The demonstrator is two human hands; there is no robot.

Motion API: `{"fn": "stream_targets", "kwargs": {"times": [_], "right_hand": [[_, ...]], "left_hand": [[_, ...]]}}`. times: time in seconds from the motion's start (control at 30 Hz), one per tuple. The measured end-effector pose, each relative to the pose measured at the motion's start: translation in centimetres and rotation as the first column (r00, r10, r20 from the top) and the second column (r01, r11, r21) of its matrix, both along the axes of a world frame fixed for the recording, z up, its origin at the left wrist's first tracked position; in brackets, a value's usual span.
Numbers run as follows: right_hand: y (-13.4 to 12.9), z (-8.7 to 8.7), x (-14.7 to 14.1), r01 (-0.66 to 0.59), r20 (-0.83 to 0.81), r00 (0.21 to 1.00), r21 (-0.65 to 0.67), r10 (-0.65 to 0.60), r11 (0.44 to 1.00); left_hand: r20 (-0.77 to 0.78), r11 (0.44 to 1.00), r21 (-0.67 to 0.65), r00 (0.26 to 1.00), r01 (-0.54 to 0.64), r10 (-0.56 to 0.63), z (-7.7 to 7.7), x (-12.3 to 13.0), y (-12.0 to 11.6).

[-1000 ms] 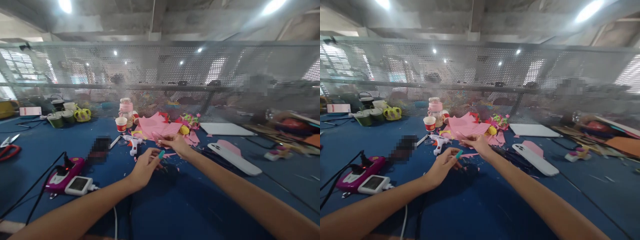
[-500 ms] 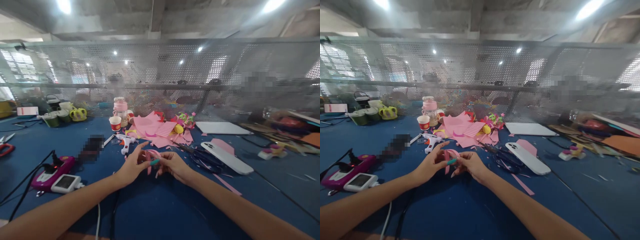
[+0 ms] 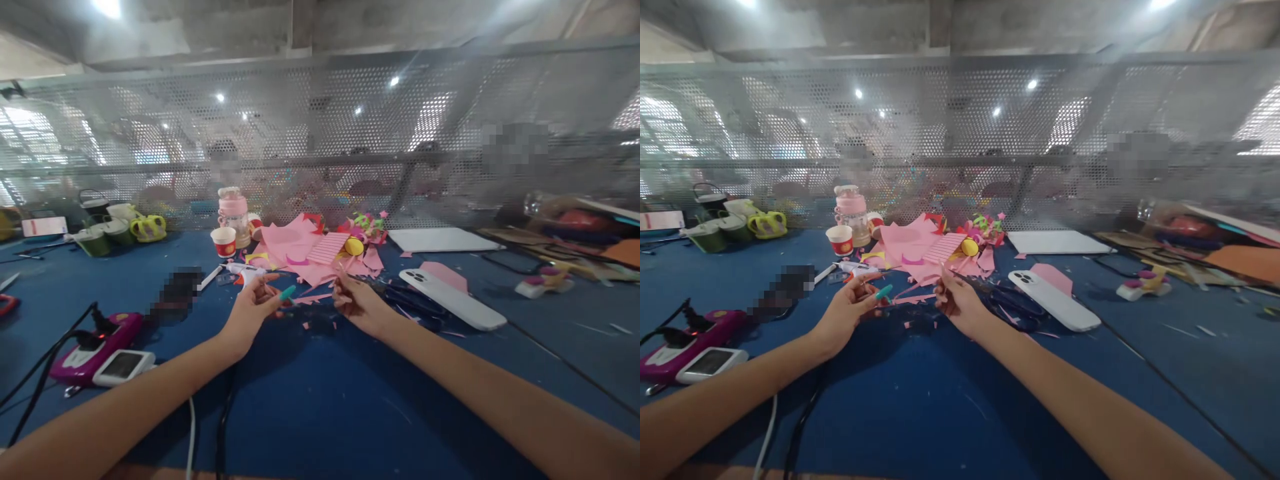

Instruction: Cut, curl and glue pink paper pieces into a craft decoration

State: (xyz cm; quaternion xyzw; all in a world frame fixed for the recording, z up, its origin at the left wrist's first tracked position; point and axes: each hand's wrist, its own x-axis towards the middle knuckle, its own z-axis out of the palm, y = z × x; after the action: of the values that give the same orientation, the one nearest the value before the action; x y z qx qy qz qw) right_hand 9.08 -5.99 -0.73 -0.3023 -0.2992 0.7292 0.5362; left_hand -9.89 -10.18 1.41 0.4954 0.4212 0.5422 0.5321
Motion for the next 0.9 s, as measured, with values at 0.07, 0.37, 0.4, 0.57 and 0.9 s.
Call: {"fn": "stream_targets", "kwargs": {"times": [0.07,0.37,0.4,0.57,0.9], "right_hand": [[0.1,0.3,0.4,-0.01,-0.07,0.998,-0.049,0.007,0.999],[-0.5,1.4,0.8,-0.025,-0.243,0.97,-0.137,-0.009,0.99],[-0.8,1.5,0.5,-0.042,-0.235,0.972,-0.133,0.01,0.99],[-2.5,1.1,-1.4,-0.173,0.083,0.981,-0.006,0.173,0.985],[-3.6,-0.6,-2.5,0.214,0.367,0.794,0.578,-0.485,0.788]], "left_hand": [[0.082,0.998,-0.056,0.996,-0.042,0.047,0.0,-0.1,0.2],[0.256,0.986,-0.165,0.966,0.008,0.035,-0.3,-0.1,0.5],[0.265,0.988,-0.153,0.964,0.022,0.02,-0.3,0.0,0.4],[0.315,0.992,-0.112,0.949,0.064,-0.025,-0.3,0.2,0.2],[0.427,0.987,-0.146,0.904,0.07,-0.001,-0.1,0.1,0.3]]}}
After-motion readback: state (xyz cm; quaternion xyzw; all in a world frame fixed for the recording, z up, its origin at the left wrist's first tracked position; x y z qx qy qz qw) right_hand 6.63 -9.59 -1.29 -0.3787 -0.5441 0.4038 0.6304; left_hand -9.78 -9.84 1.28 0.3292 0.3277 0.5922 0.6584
